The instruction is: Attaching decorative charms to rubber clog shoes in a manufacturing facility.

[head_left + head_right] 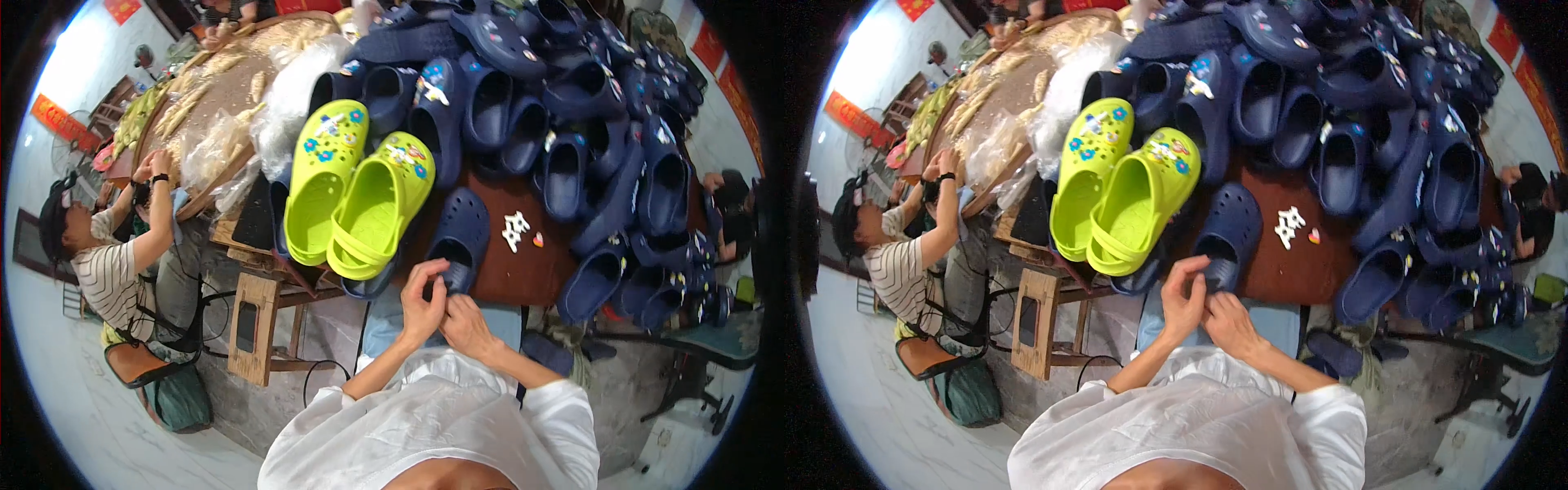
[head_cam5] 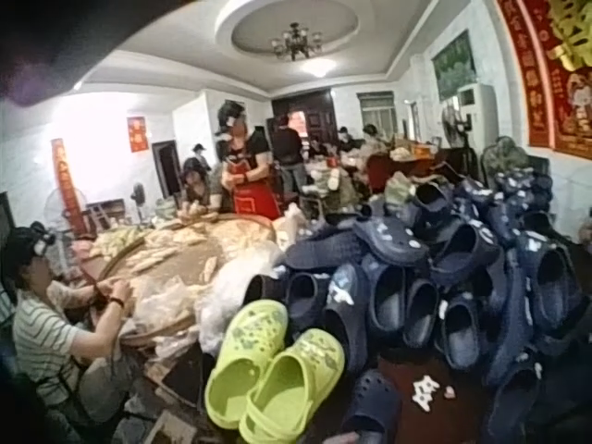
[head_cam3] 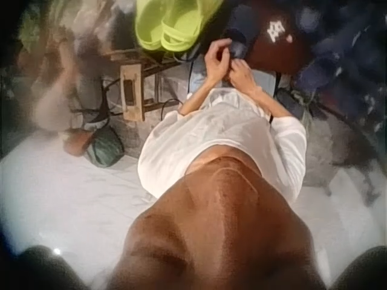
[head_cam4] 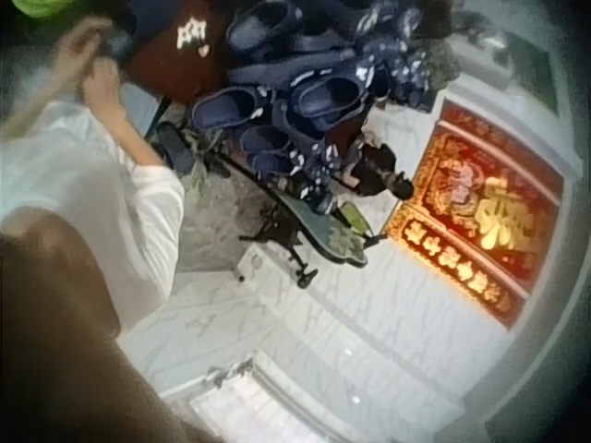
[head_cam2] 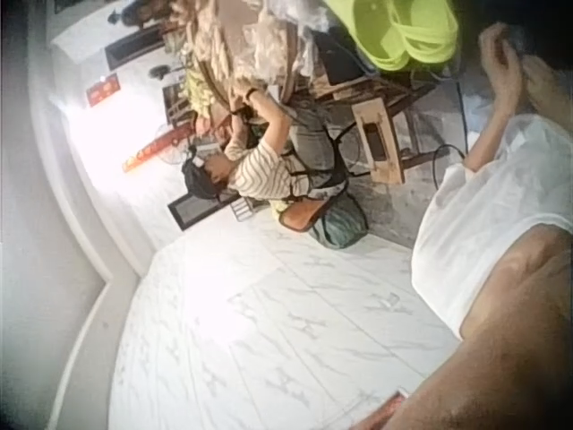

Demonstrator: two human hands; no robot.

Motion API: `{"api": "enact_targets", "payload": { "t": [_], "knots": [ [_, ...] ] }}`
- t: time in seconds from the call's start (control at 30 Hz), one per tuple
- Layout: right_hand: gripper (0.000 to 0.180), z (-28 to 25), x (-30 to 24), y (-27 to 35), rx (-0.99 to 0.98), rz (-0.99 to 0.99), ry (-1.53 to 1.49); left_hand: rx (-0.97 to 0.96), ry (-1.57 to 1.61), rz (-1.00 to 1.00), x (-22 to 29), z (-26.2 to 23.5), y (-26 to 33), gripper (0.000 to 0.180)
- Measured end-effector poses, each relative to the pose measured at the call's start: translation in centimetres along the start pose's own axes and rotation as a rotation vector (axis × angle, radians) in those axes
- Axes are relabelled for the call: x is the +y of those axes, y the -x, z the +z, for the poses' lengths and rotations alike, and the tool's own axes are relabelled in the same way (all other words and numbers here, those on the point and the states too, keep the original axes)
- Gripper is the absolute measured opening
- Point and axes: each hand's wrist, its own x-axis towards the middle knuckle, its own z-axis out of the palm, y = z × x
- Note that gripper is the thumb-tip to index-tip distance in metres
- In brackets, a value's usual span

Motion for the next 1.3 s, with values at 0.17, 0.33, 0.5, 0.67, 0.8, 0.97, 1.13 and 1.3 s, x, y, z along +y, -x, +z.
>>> {"api": "enact_targets", "payload": {
  "t": [0.17, 0.33, 0.5, 0.67, 0.8, 0.97, 1.13, 1.3],
  "knots": [
    [0.022, -0.6, 0.8, -1.7, 0.058, -0.013, -0.032, -0.009, 0.163, -0.176, -1.6, 0.9, -0.6, 0.028],
    [0.017, -4.3, 3.3, -0.4, 0.272, 0.351, -0.052, -0.124, 0.26, -0.29, -2.6, 1.1, -1.4, 0.031],
    [0.018, -7.4, 9.5, 1.7, 0.41, 0.611, 0.184, -0.099, 0.581, -0.596, -1.8, 2.1, -2.3, 0.037],
    [0.022, -6.7, 14.7, 2.2, 0.414, 0.662, 0.37, -0.018, 0.931, -0.76, -3.6, 3.3, -3.5, 0.03],
    [0.026, -6.1, 16.1, 2.4, 0.344, 0.701, 0.4, 0.005, 0.934, -0.796, -2.2, 4.3, -5.5, 0.016],
    [0.022, -6.5, 16.3, 1.7, 0.365, 0.761, 0.241, 0.06, 0.915, -0.845, -2.9, 5.2, -7.2, 0.033],
    [0.016, -6.7, 16.4, 0.8, 0.422, 0.807, 0.041, 0.159, 1.167, -0.923, -3.0, 5.7, -8.7, 0.039],
    [0.015, -5.4, 16.0, -2.3, 0.433, 0.803, -0.518, 0.115, 1.272, -0.88, -4.2, 5.8, -8.8, 0.047]
  ]
}}
